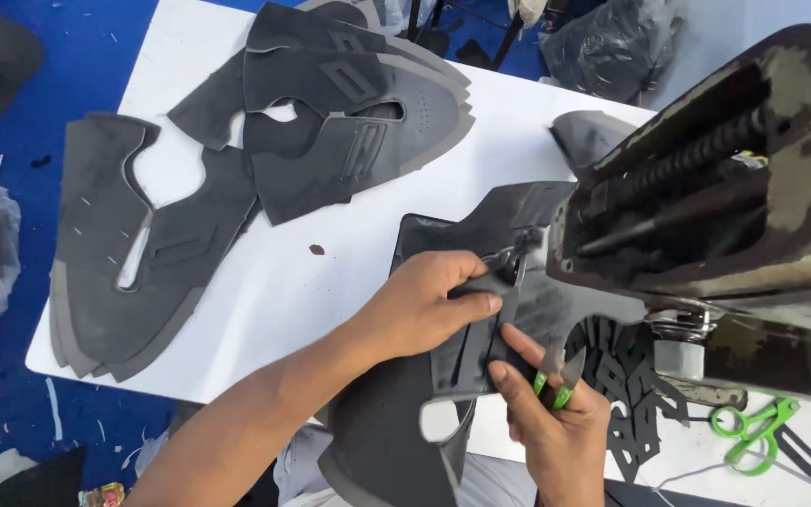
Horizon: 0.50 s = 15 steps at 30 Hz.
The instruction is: The person uses a sewing machine to stitch black shoe parts. They guide each piece under the needle, sew along the edges, and trim excess material with scissors. Finished pieces are stacked on the table.
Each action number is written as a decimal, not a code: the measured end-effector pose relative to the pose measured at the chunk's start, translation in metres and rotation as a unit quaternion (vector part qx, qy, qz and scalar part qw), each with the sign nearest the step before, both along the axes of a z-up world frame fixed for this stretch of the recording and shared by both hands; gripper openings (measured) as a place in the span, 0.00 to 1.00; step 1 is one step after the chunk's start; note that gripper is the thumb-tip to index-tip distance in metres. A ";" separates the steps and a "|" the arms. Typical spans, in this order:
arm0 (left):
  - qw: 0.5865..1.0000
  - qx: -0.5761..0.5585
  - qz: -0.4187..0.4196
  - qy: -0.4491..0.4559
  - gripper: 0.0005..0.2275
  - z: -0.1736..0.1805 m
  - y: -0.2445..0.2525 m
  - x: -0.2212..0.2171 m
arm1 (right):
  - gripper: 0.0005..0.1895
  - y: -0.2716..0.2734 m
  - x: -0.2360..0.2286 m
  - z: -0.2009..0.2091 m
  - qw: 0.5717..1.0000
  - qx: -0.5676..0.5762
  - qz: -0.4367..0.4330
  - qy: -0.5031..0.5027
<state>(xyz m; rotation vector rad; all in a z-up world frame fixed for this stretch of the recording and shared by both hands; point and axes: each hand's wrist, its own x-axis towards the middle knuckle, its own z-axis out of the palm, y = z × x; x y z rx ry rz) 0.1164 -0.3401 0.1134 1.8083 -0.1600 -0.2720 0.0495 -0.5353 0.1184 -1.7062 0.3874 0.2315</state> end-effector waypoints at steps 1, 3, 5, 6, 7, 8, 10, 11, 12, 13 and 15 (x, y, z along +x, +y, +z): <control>1.000 0.002 0.000 -0.007 0.13 -0.001 0.000 0.004 | 0.21 0.000 0.003 0.002 1.000 -0.002 0.006 -0.001; 1.000 0.003 0.000 -0.016 0.12 -0.003 0.000 0.009 | 0.21 0.001 0.009 0.005 1.000 -0.005 0.012 -0.004; 0.997 -0.066 0.007 0.027 0.11 -0.006 0.000 0.014 | 0.20 0.001 0.014 0.007 0.999 0.013 0.029 -0.024; 0.997 -0.067 0.006 0.026 0.11 -0.005 -0.001 0.016 | 0.20 0.002 0.016 0.009 0.999 0.013 0.029 -0.026; 0.998 -0.057 0.016 0.011 0.11 -0.004 -0.001 0.018 | 0.19 0.003 0.019 0.012 0.999 0.003 0.033 -0.030; 0.999 -0.048 0.026 -0.004 0.10 -0.004 -0.002 0.020 | 0.18 0.003 0.021 0.014 0.999 -0.007 0.038 -0.035; 0.999 -0.041 0.029 0.019 0.12 -0.004 0.001 0.023 | 0.15 0.007 0.024 0.014 0.998 0.010 0.028 -0.047; 0.998 -0.034 0.032 0.044 0.14 -0.004 0.001 0.024 | 0.12 0.008 0.026 0.015 0.998 0.026 0.018 -0.059; 0.998 -0.036 0.032 0.043 0.14 -0.004 0.004 0.024 | 0.12 0.008 0.025 0.012 0.998 0.024 0.018 -0.059; 1.000 -0.016 -0.005 -0.005 0.19 -0.004 0.007 0.024 | 0.11 0.008 0.026 0.009 0.996 0.052 0.001 -0.066; 0.998 0.005 -0.040 -0.053 0.25 -0.008 0.010 0.026 | 0.11 0.009 0.026 0.005 0.994 0.080 -0.014 -0.072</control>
